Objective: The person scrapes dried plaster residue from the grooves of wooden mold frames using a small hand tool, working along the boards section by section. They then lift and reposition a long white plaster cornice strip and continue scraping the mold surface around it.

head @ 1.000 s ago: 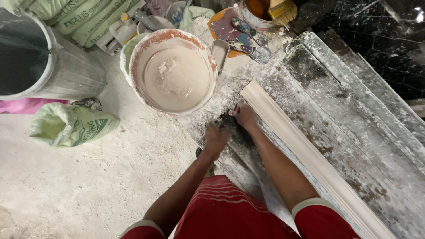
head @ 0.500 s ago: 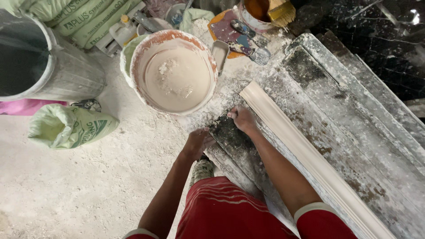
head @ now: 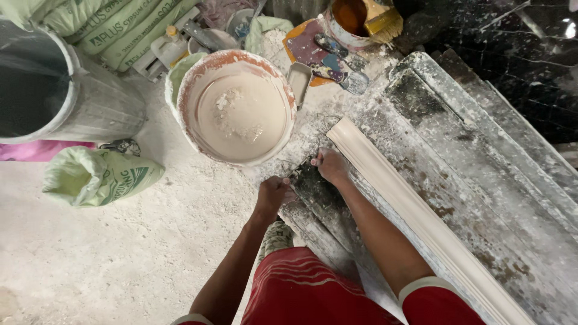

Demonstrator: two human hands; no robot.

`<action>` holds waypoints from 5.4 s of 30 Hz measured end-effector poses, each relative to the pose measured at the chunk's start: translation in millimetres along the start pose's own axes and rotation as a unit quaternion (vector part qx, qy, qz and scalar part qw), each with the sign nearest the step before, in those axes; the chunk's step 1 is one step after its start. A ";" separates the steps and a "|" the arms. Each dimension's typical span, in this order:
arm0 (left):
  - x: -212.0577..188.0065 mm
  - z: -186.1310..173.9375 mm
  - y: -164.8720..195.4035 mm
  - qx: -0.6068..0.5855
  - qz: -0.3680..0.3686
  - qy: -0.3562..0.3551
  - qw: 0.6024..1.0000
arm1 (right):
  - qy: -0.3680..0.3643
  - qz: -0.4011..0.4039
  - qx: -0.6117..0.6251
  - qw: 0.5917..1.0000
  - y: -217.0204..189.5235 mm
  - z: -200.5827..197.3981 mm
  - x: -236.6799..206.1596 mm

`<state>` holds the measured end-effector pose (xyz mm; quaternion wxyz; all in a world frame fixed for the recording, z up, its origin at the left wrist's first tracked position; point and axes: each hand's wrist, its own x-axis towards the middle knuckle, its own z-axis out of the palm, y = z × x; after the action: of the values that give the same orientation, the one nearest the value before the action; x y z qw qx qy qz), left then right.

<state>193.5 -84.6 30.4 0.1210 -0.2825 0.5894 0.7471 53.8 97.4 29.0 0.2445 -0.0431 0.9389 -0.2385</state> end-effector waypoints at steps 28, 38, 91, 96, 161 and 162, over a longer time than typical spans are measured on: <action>17.0 -23.9 -4.5 0.473 0.207 0.154 0.842 | 0.022 -0.105 -0.082 0.991 -52.8 -4.2 -30.6; 16.5 -22.0 6.4 0.540 0.126 0.102 0.826 | -0.012 -0.072 -0.087 0.994 -66.3 -13.2 -53.3; -799.6 845.7 -660.8 0.268 0.363 -0.772 0.447 | 0.663 0.403 0.522 0.356 777.2 245.0 -1101.8; -870.7 948.6 -768.3 0.369 0.367 -0.760 0.389 | 0.642 0.428 0.527 0.356 888.2 224.3 -1212.3; -1209.2 1390.5 -1068.1 0.534 0.506 -0.583 0.345 | 0.628 0.360 0.631 0.279 1435.3 38.8 -1542.1; -1208.6 1390.4 -1066.4 0.537 0.481 -0.603 0.341 | 0.616 0.366 0.648 0.258 1434.9 38.8 -1540.8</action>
<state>1333.0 1713.3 49.4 0.1886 0.7030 0.6652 0.1665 1474.3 1651.7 2.3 -0.3997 0.6381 0.2537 -0.6072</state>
